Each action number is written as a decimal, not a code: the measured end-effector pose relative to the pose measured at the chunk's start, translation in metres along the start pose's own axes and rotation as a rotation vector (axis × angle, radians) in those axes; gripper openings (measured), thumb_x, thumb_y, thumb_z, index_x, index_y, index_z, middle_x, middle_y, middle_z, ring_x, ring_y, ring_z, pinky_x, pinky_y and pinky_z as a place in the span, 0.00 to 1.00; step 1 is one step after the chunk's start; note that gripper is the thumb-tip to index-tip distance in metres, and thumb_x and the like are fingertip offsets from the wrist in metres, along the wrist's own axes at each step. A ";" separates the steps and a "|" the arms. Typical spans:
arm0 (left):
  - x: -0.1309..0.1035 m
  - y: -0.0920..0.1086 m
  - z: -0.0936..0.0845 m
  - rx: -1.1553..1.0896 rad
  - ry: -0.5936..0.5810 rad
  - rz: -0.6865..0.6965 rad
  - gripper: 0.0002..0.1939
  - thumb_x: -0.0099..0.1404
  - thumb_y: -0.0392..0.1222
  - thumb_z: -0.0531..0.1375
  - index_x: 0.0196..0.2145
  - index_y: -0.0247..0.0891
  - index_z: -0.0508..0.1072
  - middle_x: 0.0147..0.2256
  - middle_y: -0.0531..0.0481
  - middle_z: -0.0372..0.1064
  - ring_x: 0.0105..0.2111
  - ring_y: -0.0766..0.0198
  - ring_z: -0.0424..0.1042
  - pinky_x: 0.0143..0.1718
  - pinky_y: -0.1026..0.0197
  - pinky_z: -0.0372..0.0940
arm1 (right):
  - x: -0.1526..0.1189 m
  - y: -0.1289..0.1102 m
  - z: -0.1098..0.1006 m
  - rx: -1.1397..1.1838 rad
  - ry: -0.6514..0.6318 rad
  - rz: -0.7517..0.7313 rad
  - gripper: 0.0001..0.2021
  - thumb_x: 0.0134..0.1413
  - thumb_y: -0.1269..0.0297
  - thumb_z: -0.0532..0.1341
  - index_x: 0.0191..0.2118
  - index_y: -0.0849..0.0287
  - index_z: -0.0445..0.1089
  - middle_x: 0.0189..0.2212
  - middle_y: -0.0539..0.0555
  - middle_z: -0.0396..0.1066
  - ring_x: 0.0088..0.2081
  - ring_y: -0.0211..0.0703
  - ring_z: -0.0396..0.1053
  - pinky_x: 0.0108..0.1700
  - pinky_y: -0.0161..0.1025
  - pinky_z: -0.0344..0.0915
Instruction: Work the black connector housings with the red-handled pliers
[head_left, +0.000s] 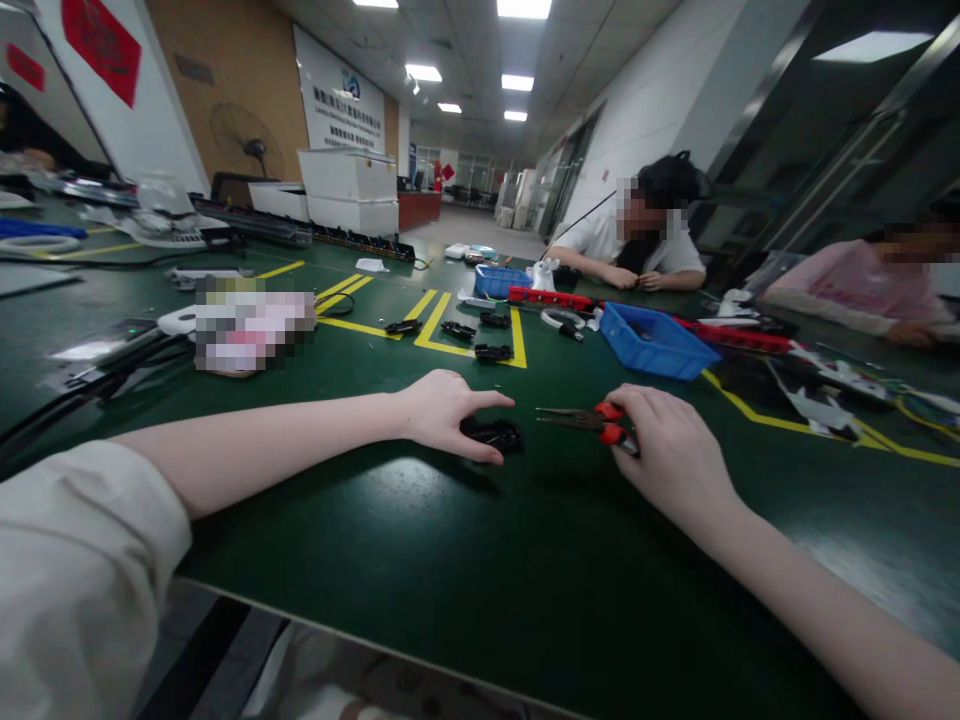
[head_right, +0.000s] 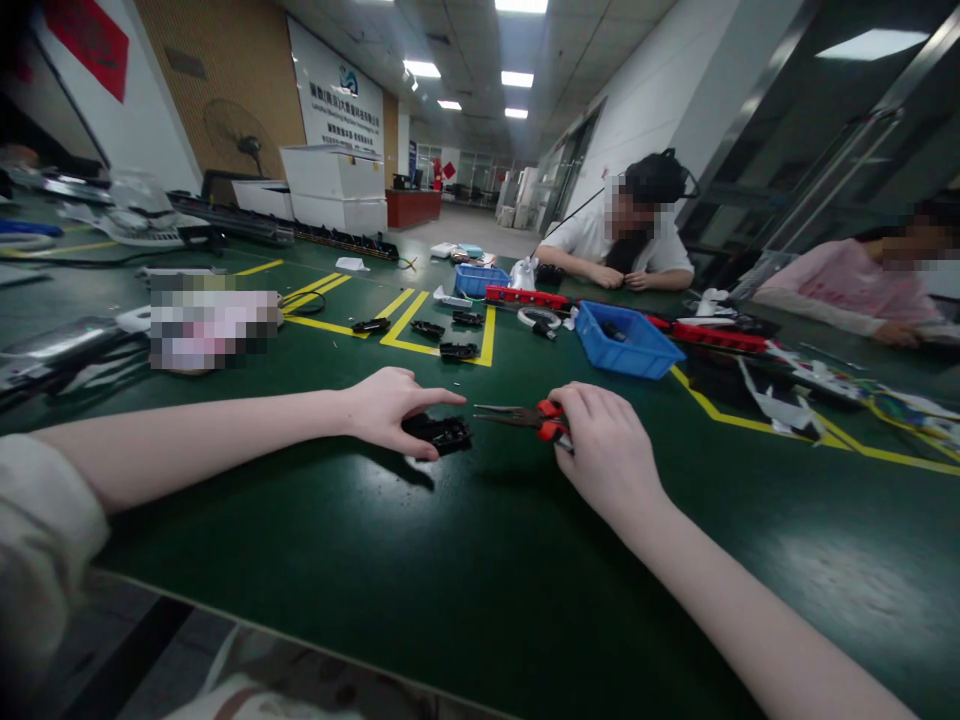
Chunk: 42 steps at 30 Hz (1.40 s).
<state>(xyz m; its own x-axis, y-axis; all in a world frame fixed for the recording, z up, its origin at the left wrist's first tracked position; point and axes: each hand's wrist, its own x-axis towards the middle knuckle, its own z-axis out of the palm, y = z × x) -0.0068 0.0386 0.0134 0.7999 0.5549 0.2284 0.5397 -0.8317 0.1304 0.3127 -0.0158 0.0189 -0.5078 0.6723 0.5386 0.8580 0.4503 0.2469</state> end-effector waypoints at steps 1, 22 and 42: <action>0.000 -0.002 -0.001 -0.033 0.001 -0.004 0.41 0.63 0.71 0.61 0.64 0.41 0.70 0.25 0.54 0.70 0.29 0.58 0.74 0.33 0.61 0.61 | 0.002 -0.001 -0.003 -0.011 -0.002 0.001 0.18 0.52 0.70 0.57 0.50 0.56 0.66 0.47 0.63 0.74 0.50 0.61 0.73 0.51 0.55 0.68; 0.006 -0.007 0.004 -0.191 -0.046 0.311 0.39 0.64 0.62 0.67 0.65 0.41 0.67 0.59 0.39 0.70 0.58 0.50 0.70 0.57 0.52 0.62 | 0.055 -0.019 -0.025 -0.016 0.012 0.134 0.24 0.65 0.39 0.54 0.45 0.57 0.70 0.40 0.62 0.73 0.40 0.56 0.70 0.37 0.47 0.62; 0.005 -0.006 0.012 -0.282 0.004 0.081 0.22 0.66 0.50 0.63 0.54 0.38 0.67 0.45 0.45 0.75 0.42 0.55 0.75 0.42 0.57 0.68 | 0.036 -0.036 0.016 0.281 -0.029 -0.118 0.21 0.69 0.43 0.52 0.39 0.57 0.67 0.33 0.57 0.72 0.32 0.46 0.68 0.35 0.42 0.61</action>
<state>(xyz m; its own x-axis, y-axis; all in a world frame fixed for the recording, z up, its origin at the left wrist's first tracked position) -0.0029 0.0462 0.0027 0.8362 0.4869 0.2523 0.3796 -0.8460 0.3744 0.2621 0.0015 0.0167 -0.6081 0.6205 0.4951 0.7405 0.6682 0.0719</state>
